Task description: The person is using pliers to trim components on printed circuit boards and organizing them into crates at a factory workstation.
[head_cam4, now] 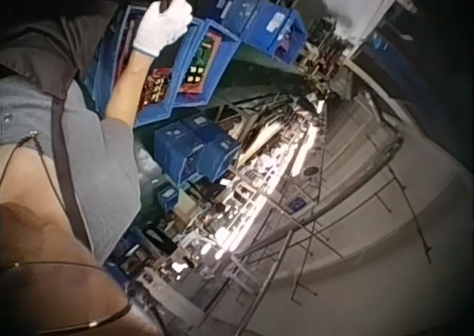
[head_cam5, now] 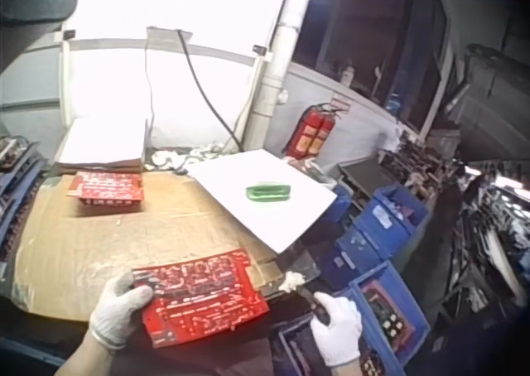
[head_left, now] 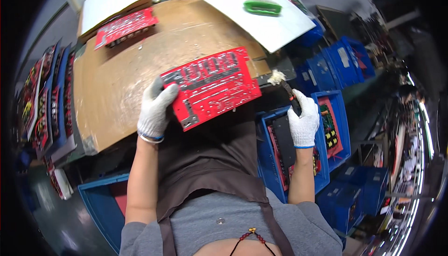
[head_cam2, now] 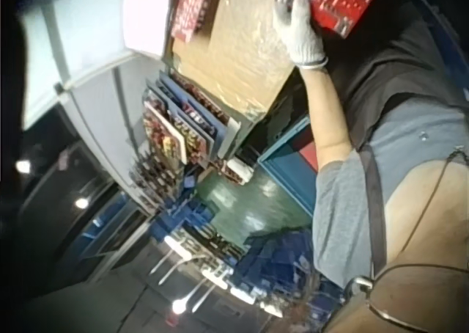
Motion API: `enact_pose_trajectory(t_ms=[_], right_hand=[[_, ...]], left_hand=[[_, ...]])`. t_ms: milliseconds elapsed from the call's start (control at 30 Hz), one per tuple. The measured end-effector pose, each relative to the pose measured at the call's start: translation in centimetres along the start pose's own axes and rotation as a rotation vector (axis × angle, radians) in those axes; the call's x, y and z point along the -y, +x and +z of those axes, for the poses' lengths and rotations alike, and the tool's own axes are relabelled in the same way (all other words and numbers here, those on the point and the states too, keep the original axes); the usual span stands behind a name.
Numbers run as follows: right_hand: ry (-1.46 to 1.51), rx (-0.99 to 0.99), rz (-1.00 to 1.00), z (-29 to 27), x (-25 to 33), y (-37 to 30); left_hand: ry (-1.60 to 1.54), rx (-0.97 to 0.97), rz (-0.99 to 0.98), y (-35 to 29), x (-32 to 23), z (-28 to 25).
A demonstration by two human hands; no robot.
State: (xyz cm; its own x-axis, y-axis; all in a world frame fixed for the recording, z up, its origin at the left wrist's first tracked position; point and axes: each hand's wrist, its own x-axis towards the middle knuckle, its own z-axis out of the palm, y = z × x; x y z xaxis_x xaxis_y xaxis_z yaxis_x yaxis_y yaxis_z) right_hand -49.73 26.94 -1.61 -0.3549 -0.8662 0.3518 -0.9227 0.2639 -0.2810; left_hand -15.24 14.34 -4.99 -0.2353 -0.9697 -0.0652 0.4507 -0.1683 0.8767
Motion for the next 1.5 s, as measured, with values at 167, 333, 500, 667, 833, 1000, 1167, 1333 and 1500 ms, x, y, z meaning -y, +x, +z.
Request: enact_pose_trajectory(t_ms=[167,333,500,667,833,1000,1167,1333,1500], right_hand=[[-0.338,-0.055,0.033,-0.5,-2.0,0.7],[-0.464,0.133,-0.058,2.5,-3.2,1.8],[-0.465,0.142,-0.149,0.7,-3.1,2.1],[-0.432,0.220,-0.122,0.4,-2.9,2.6],[-0.319,0.302,0.007,1.3,-2.0,1.7],[-0.321,0.374,0.096,2.2,-0.7,0.6],[-0.349,0.304,0.015,2.2,-1.0,0.4],[-0.285,0.216,-0.005,0.5,-0.7,0.1],[0.052,0.040,-0.129,0.0,-0.1,1.1]], left_hand=[[-0.021,0.011,-0.011,0.3,0.4,0.2],[-0.033,0.011,-0.022,0.2,0.3,0.4],[-0.015,0.007,-0.024,0.1,0.3,0.1],[0.006,-0.001,-0.026,0.2,0.3,0.1],[-0.007,0.000,-0.024,0.2,0.3,0.1],[-0.004,-0.002,-0.023,0.2,0.3,0.3],[0.006,-0.005,-0.014,0.2,0.2,0.1],[0.006,0.002,-0.012,0.2,0.3,0.2],[-0.005,0.014,-0.010,0.1,0.3,0.2]])
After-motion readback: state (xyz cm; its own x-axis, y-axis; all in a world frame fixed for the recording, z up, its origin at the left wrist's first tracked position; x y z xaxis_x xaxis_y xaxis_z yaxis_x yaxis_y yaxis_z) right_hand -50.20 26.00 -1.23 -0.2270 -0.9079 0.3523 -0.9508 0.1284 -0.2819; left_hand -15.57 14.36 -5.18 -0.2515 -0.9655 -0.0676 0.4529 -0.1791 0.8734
